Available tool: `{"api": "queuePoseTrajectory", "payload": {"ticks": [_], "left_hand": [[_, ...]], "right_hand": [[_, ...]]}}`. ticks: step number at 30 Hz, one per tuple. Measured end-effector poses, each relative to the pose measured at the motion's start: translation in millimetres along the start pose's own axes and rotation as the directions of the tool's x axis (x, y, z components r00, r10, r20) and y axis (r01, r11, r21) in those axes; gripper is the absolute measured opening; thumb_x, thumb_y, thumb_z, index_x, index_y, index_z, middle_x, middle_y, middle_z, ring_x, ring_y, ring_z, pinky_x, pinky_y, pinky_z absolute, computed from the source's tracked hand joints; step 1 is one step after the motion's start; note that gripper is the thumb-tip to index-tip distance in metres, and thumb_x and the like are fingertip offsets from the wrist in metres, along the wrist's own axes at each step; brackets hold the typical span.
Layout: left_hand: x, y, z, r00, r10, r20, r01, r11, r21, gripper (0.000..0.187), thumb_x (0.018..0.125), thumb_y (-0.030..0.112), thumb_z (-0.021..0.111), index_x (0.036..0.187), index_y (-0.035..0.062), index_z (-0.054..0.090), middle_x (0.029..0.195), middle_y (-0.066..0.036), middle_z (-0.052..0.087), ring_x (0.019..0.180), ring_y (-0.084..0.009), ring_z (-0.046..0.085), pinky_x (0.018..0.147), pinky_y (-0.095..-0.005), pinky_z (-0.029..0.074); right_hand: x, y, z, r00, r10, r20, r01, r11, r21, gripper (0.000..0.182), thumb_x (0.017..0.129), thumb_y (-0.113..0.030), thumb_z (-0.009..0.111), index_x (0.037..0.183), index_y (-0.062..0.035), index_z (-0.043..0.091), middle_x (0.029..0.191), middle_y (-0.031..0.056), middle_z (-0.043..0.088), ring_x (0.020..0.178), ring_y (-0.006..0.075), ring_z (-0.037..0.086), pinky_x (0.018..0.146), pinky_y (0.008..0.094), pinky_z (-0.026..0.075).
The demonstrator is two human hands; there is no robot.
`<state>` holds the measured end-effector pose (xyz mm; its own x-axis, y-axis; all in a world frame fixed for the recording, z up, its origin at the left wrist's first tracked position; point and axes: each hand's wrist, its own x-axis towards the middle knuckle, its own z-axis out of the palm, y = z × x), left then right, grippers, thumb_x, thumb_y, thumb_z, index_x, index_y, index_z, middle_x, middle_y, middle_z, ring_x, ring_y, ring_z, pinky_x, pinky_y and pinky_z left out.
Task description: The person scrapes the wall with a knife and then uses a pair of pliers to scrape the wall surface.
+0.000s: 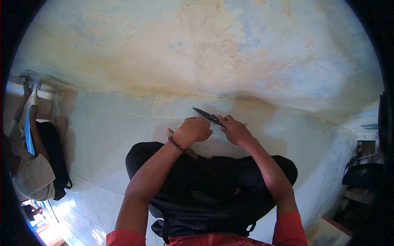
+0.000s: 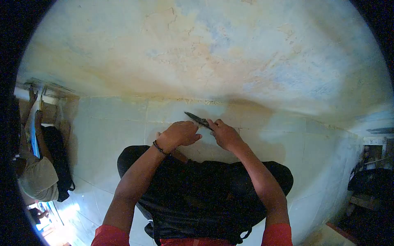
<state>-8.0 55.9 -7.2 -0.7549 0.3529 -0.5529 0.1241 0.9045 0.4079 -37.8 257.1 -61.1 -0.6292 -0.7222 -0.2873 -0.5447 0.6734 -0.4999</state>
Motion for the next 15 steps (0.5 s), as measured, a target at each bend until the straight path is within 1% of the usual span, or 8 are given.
{"api": "queuePoseTrajectory", "payload": {"ticks": [1, 3, 4, 6, 10, 12, 13, 15], "left_hand": [[-1.0, 0.2, -0.7, 1.000, -0.011, -0.009, 0.011, 1.000, -0.015, 0.042, 0.091, 0.036, 0.049, 0.093, -0.0031, 0.064, 0.093, -0.021, 0.064, 0.092, -0.0363, 0.061, 0.082, -0.0448, 0.050], [1.0, -2.3, 2.5, 1.000, 0.001, -0.004, -0.001, 1.000, -0.005, 0.041, 0.090, 0.036, 0.049, 0.094, -0.0031, 0.063, 0.094, -0.021, 0.063, 0.092, -0.0362, 0.061, 0.082, -0.0446, 0.049], [2.5, -3.3, 3.9, 1.000, 0.014, 0.002, -0.014, 1.000, 0.005, 0.041, 0.090, 0.035, 0.049, 0.094, -0.0031, 0.063, 0.094, -0.021, 0.063, 0.093, -0.0361, 0.061, 0.083, -0.0445, 0.049], [2.9, -4.8, 6.4, 1.000, 0.021, -0.011, -0.021, 1.000, 0.005, 0.041, 0.090, 0.036, 0.050, 0.095, -0.0030, 0.063, 0.094, -0.021, 0.063, 0.093, -0.0361, 0.061, 0.083, -0.0444, 0.049], [3.3, -5.0, 8.4, 0.998, 0.038, -0.047, -0.037, 0.999, 0.008, 0.041, 0.090, 0.036, 0.050, 0.095, -0.0024, 0.063, 0.094, -0.020, 0.063, 0.093, -0.0357, 0.061, 0.084, -0.0446, 0.049], [3.3, -3.1, 5.8, 1.000, 0.018, -0.020, -0.017, 1.000, 0.003, 0.041, 0.090, 0.036, 0.049, 0.095, -0.0020, 0.063, 0.093, -0.020, 0.063, 0.092, -0.0354, 0.061, 0.084, -0.0445, 0.049], [3.1, -2.5, 4.6, 1.000, -0.004, 0.006, 0.004, 1.000, -0.002, 0.041, 0.090, 0.037, 0.049, 0.095, -0.0016, 0.063, 0.093, -0.020, 0.063, 0.092, -0.0352, 0.061, 0.084, -0.0444, 0.049], [2.9, -4.0, 6.8, 1.000, 0.003, -0.014, -0.003, 1.000, 0.001, 0.041, 0.090, 0.037, 0.049, 0.094, -0.0015, 0.063, 0.092, -0.020, 0.063, 0.092, -0.0349, 0.061, 0.083, -0.0443, 0.049]], "right_hand": [[0.8, -0.4, -0.1, 1.000, 0.000, 0.000, 0.000, 1.000, 0.000, 0.051, 0.091, -0.015, 0.050, 0.138, -0.0069, 0.034, 0.109, 0.0197, 0.050, 0.091, 0.0353, 0.059, 0.078, 0.0433, 0.051], [2.6, -0.9, -2.9, 0.983, 0.177, 0.039, -0.175, 0.983, -0.053, 0.051, 0.092, -0.017, 0.051, 0.139, -0.0068, 0.033, 0.111, 0.0193, 0.048, 0.093, 0.0356, 0.058, 0.080, 0.0431, 0.050], [2.0, -0.4, -6.1, 0.984, 0.177, 0.038, -0.174, 0.983, -0.055, 0.051, 0.092, -0.017, 0.051, 0.139, -0.0068, 0.033, 0.111, 0.0193, 0.048, 0.093, 0.0356, 0.058, 0.080, 0.0431, 0.050], [0.1, 0.9, -12.4, 0.972, 0.234, -0.023, -0.234, 0.972, 0.000, 0.052, 0.091, -0.017, 0.052, 0.139, -0.0071, 0.033, 0.113, 0.0189, 0.046, 0.095, 0.0363, 0.057, 0.081, 0.0433, 0.049], [-1.2, -0.4, -9.8, 0.986, 0.167, 0.018, -0.168, 0.983, 0.079, 0.055, 0.091, -0.016, 0.053, 0.140, -0.0079, 0.031, 0.115, 0.0193, 0.044, 0.097, 0.0367, 0.056, 0.082, 0.0437, 0.049], [-1.8, -5.8, -5.6, 0.995, 0.028, 0.093, -0.037, 0.995, 0.097, 0.056, 0.090, -0.015, 0.054, 0.141, -0.0083, 0.030, 0.116, 0.0198, 0.045, 0.098, 0.0372, 0.056, 0.083, 0.0441, 0.048], [-2.6, -5.3, -3.4, 0.995, 0.027, 0.093, -0.036, 0.995, 0.098, 0.056, 0.090, -0.015, 0.054, 0.141, -0.0083, 0.030, 0.116, 0.0198, 0.045, 0.098, 0.0372, 0.056, 0.083, 0.0441, 0.048], [-2.7, -4.4, 0.1, 0.989, 0.058, 0.134, -0.062, 0.998, 0.031, 0.055, 0.091, -0.016, 0.051, 0.141, -0.0082, 0.029, 0.115, 0.0216, 0.047, 0.099, 0.0368, 0.056, 0.084, 0.0443, 0.048]]}}
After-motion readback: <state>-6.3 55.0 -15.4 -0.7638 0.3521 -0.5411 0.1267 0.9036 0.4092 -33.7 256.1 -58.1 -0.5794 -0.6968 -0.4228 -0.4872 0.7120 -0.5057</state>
